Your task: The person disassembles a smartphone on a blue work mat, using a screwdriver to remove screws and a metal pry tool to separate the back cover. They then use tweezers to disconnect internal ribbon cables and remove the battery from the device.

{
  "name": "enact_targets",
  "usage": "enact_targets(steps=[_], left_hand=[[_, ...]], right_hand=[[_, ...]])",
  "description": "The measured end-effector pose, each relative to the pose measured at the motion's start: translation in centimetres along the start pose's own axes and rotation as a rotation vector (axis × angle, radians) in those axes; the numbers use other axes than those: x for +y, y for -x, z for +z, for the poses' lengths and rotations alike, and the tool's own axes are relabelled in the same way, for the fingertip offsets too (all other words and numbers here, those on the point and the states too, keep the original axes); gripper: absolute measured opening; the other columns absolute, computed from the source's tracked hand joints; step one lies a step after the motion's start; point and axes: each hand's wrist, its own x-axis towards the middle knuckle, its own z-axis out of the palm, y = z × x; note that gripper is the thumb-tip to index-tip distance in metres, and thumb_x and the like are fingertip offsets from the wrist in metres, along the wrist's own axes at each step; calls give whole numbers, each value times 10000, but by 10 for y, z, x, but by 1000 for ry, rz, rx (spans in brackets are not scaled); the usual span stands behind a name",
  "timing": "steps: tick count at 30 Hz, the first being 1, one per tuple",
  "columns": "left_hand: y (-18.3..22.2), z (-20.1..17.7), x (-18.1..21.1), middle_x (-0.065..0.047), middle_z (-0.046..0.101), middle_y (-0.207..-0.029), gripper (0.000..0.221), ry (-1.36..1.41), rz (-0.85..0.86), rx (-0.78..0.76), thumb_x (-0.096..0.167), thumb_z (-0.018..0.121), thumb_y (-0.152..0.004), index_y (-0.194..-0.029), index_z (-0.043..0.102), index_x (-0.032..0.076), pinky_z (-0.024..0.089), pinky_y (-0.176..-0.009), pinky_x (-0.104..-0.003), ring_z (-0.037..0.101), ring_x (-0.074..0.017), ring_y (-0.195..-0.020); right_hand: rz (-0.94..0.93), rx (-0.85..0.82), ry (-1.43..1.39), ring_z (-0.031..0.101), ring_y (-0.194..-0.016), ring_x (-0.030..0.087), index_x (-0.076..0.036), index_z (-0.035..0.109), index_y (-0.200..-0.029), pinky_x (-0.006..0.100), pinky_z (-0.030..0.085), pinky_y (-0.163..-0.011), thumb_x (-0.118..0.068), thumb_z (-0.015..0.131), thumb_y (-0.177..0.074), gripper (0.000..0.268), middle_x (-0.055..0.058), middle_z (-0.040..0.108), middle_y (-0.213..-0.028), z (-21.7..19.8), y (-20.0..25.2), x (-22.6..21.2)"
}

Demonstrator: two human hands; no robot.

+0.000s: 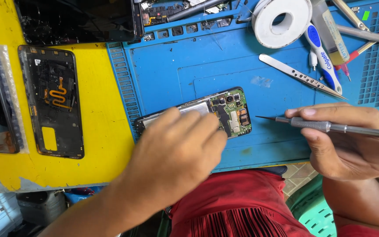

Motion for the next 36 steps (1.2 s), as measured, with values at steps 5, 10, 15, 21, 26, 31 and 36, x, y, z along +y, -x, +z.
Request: enact_targets(steps=[5, 10, 15, 21, 26, 31, 36], left_hand=[[-1, 12, 14, -1, 479, -771, 289, -202, 16, -13, 33, 555, -1043, -797, 584, 180, 350, -594, -351, 472, -197, -684], [-5, 2, 11, -5, 469, -774, 325, -243, 33, -26, 14, 536, -1019, -755, 527, 203, 350, -596, -351, 458, -206, -677], [-6, -2, -1, -14, 448, -766, 125, -213, -14, 48, 80, 621, -1087, -973, 657, 115, 323, -561, -355, 453, -208, -656], [-5, -2, 23, 12, 344, -746, 359, -249, -2, 56, 89, 536, -1122, -770, 543, 161, 290, -543, -344, 355, -177, -617], [1, 10, 34, 10, 362, -718, 401, -303, -78, -67, 33, 488, -1032, -678, 461, 221, 310, -525, -343, 377, -186, -595], [-4, 10, 41, 8, 402, -711, 375, -358, -63, -117, 3, 484, -971, -672, 495, 228, 315, -528, -336, 407, -188, -603], [-9, 10, 47, 7, 403, -705, 374, -388, -82, -180, -5, 475, -956, -668, 498, 233, 326, -517, -344, 416, -191, -594]], right_hand=[[7, -4, 3, 776, -932, 474, 153, 492, -965, 497, 699, -819, 117, 603, -958, 117, 327, 611, -1037, 0, 1, -1], [53, 54, -10, 766, -921, 494, 161, 527, -870, 507, 698, -811, 133, 603, -942, 108, 332, 612, -1006, 2, 0, -3], [12, 25, -2, 779, -912, 477, 100, 480, -871, 493, 688, -793, 123, 610, -945, 152, 325, 623, -1020, -1, 0, -1], [58, 34, -10, 777, -920, 469, 124, 503, -869, 491, 691, -805, 117, 595, -950, 123, 317, 615, -1015, 1, 2, -3], [106, -9, 11, 778, -959, 462, 182, 573, -924, 457, 681, -822, 102, 596, -954, 89, 307, 633, -1016, -3, -3, -8], [95, -13, -9, 789, -967, 435, 134, 566, -920, 437, 675, -833, 100, 603, -960, 64, 279, 629, -1052, -5, 4, -1], [28, 36, -26, 795, -947, 414, 156, 461, -1104, 439, 701, -844, 120, 617, -978, 203, 267, 618, -1078, -3, 7, 2]])
